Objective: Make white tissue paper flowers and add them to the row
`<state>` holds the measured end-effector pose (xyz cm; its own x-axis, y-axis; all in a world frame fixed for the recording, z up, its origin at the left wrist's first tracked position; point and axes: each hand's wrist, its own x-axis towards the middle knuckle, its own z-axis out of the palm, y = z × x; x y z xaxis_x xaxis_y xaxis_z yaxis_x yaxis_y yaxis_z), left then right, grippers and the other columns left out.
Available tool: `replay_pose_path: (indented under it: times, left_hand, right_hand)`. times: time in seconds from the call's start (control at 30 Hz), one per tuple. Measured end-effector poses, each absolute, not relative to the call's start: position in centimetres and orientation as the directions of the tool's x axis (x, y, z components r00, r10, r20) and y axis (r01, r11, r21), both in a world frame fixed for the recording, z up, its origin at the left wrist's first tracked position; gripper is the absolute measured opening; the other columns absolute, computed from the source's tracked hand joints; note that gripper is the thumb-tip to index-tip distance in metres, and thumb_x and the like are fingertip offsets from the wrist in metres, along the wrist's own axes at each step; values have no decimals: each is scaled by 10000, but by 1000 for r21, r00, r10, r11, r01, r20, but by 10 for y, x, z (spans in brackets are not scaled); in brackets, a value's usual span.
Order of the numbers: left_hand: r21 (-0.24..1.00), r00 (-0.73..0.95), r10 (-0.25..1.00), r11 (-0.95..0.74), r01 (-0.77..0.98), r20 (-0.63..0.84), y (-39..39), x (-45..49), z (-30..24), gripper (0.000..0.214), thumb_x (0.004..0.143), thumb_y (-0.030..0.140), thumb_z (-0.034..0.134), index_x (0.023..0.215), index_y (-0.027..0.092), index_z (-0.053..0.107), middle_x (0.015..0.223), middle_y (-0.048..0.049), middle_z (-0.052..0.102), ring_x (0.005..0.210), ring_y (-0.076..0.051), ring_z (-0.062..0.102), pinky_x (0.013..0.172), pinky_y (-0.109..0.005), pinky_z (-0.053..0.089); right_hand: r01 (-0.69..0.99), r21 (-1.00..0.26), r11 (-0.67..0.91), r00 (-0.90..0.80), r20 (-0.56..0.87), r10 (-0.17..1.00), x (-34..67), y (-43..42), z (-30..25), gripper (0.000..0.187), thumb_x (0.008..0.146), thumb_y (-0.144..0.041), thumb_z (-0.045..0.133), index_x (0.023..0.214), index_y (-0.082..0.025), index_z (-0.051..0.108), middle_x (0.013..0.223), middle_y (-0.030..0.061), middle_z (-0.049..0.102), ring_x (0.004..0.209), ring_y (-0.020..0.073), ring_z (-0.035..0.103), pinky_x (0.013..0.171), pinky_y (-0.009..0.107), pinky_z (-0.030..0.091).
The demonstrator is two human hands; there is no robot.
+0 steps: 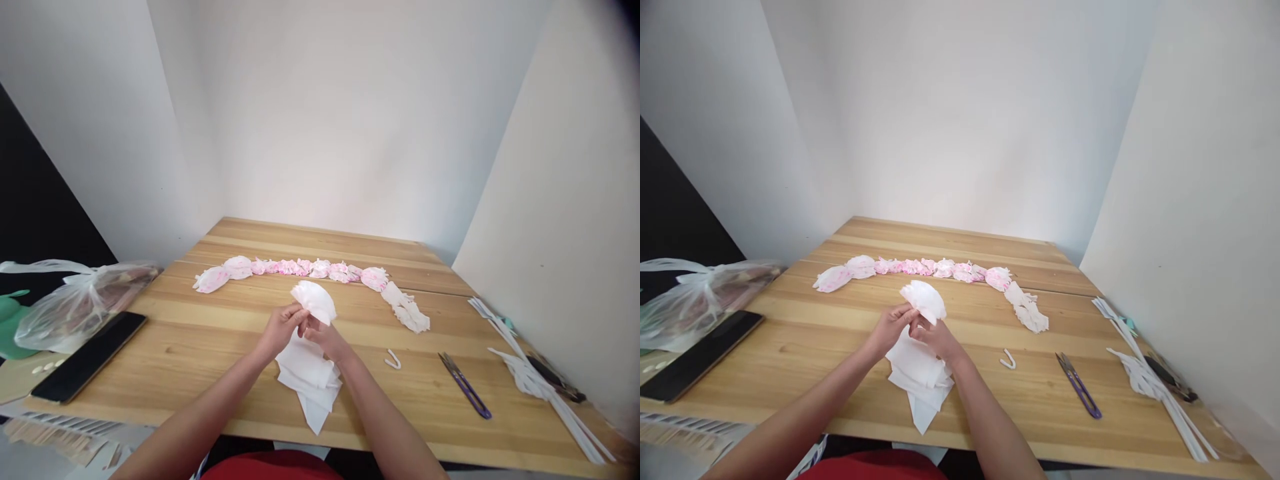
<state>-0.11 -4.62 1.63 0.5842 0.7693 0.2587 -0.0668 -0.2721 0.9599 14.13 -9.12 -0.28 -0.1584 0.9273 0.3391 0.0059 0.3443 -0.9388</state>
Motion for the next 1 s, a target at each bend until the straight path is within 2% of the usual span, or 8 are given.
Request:
replay_pose_path:
  times: [0.17,0.3,0.43,0.5,0.57,0.63,0.73,1.0]
  left_hand:
    - [905,511,792,-420,60,334,-58,-2,21,414,890,393,461,542,173,509,539,-6,536,549,-126,516,580,-243,383]
    - [892,448,824,-438,117,346,-47,-1,23,405,922,376,411,618,157,566,570,-21,590,572,-134,564,608,-244,433]
    - [724,419,781,-606,330,462,-48,4,31,287,920,318,448,1068,157,635,968,-93,687,860,-197,637,792,-331,499]
    - [477,573,585,-807,347,573,-67,12,36,361,876,248,532,1229,184,566,1227,-127,611,1155,-258,548,983,-432,434]
    - [233,850,189,-969,81,492,-97,23,42,505,847,196,575,1340,247,481,1425,-112,472,1329,-276,411,1088,-471,338]
    - [137,931,-84,-981,-140,354,-132,34,46,560,885,180,520,1420,275,382,1543,-105,303,1434,-293,249,1138,-497,254]
    - [204,933,-223,-937,-285,281,-177,41,57,576,947,294,422,1473,110,278,1549,-186,253,1467,-291,150,1177,-487,178]
    - [607,869,-429,-630,-484,247,-240,15,127,500,970,240,298,1459,143,332,1504,16,386,1443,-94,237,1189,-237,185]
  right_hand:
    - [-4,-947,321,-60,321,945,128,-96,11,414,868,-597,505,986,-259,712,653,17,591,606,162,546,598,321,491]
    - [-14,-965,261,-47,261,964,129,-79,28,428,846,-579,555,1005,-208,698,683,11,623,523,111,487,509,266,442]
    - [-42,-956,291,183,279,943,154,-35,39,438,854,-605,510,889,-199,669,860,43,698,662,121,603,595,247,492]
    - [79,-984,157,365,175,914,174,-14,33,401,888,-564,483,863,-201,650,863,35,711,716,112,640,654,228,502]
    - [98,-995,34,410,71,909,193,1,17,351,883,-489,539,773,-170,636,752,49,709,620,114,632,589,225,484]
    - [115,-991,-61,432,-6,902,205,8,-3,317,850,-406,615,662,-150,612,618,46,680,514,112,601,531,224,460]
    - [135,-983,-121,460,-46,887,213,11,-30,288,843,-347,635,638,-148,604,584,33,676,490,100,598,517,201,450]
    - [116,-991,-68,473,-5,881,221,10,-49,288,913,-383,547,747,-159,619,643,2,692,531,66,598,505,145,443]
